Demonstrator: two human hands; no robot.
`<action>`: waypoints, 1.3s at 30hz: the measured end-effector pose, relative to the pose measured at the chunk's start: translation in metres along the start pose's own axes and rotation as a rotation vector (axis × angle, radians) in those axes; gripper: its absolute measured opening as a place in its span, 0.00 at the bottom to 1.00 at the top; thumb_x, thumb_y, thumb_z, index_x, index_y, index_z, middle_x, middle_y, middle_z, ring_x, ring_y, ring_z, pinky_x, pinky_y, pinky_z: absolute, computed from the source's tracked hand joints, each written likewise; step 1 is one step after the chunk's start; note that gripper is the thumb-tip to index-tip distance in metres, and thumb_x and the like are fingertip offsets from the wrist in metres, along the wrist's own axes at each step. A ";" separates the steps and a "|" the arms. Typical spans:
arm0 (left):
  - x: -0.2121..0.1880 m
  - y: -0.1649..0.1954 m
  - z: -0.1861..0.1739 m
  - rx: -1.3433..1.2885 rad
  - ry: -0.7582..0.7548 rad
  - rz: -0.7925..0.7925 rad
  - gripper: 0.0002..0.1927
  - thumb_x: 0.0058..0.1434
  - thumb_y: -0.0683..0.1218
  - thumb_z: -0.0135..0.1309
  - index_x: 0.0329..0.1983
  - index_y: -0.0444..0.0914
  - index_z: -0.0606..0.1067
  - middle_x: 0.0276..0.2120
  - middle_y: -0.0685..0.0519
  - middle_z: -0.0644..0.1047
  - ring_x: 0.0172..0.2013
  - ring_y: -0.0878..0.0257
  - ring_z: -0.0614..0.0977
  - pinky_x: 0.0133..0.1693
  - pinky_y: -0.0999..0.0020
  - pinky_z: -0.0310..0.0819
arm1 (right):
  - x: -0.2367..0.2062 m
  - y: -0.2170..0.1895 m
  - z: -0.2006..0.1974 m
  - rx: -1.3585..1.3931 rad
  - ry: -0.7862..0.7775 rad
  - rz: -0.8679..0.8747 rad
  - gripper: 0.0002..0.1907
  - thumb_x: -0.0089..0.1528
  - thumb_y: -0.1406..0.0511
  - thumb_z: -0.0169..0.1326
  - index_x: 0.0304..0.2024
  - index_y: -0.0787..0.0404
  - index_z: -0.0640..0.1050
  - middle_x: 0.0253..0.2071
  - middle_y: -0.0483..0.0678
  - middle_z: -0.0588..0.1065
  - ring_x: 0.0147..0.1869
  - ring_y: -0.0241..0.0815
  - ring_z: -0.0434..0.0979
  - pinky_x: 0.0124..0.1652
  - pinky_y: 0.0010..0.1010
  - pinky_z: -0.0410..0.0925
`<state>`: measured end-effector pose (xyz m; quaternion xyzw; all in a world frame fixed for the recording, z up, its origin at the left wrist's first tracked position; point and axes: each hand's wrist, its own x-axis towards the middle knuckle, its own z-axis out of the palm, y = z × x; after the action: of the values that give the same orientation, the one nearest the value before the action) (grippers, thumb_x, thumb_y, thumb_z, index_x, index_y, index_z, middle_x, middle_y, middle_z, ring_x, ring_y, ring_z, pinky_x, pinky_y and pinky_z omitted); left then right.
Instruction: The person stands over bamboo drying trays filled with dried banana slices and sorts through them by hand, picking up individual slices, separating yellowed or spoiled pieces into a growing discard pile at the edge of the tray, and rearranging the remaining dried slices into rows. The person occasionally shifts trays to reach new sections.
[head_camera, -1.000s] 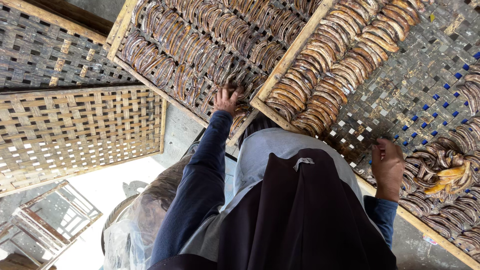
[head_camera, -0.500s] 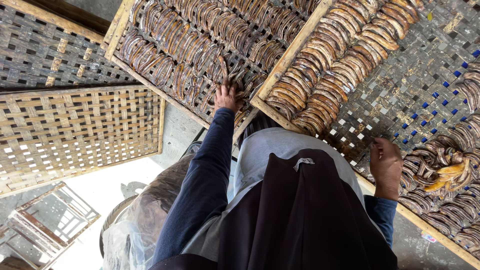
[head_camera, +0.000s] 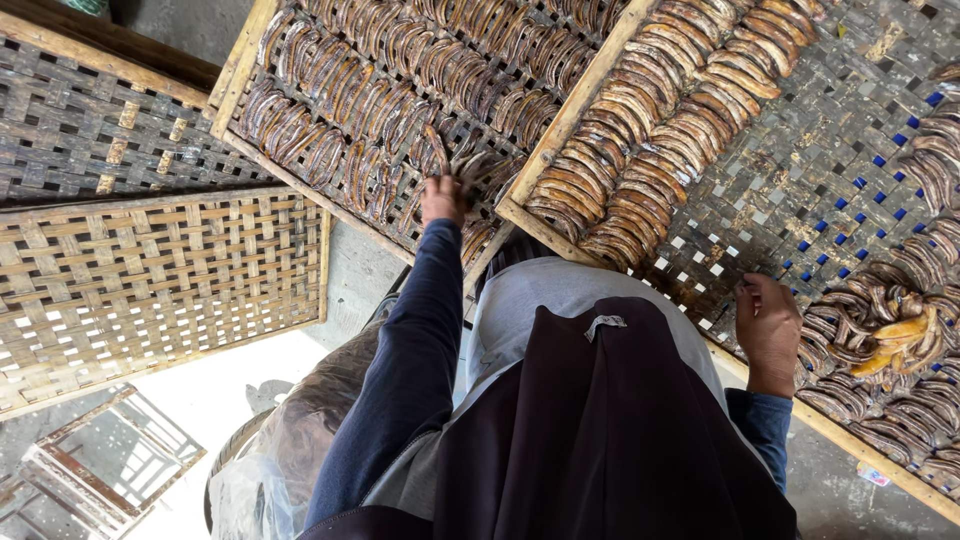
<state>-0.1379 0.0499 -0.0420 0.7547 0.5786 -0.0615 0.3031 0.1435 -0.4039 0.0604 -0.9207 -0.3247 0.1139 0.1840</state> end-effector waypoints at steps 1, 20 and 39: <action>0.004 -0.004 -0.003 -0.238 0.035 -0.064 0.19 0.66 0.44 0.58 0.59 0.44 0.71 0.66 0.42 0.64 0.60 0.45 0.74 0.61 0.51 0.73 | -0.001 0.000 -0.001 0.000 -0.003 0.002 0.11 0.71 0.68 0.59 0.54 0.66 0.79 0.46 0.59 0.79 0.45 0.47 0.83 0.43 0.36 0.77; -0.006 -0.010 0.003 -0.247 0.186 -0.163 0.43 0.47 0.46 0.74 0.65 0.45 0.67 0.64 0.41 0.68 0.55 0.43 0.77 0.56 0.54 0.69 | 0.013 0.007 0.006 -0.042 -0.030 -0.048 0.10 0.72 0.67 0.59 0.55 0.65 0.79 0.47 0.58 0.79 0.45 0.47 0.83 0.43 0.36 0.78; 0.003 -0.068 -0.049 -1.208 0.385 -0.135 0.14 0.57 0.31 0.60 0.42 0.38 0.72 0.36 0.50 0.82 0.33 0.61 0.83 0.35 0.66 0.82 | 0.002 0.012 0.002 0.013 0.025 -0.027 0.11 0.72 0.68 0.58 0.56 0.66 0.79 0.49 0.59 0.78 0.45 0.48 0.83 0.43 0.36 0.77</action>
<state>-0.2114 0.0886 -0.0301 0.4101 0.6016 0.3932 0.5615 0.1510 -0.4111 0.0538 -0.9164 -0.3339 0.1020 0.1957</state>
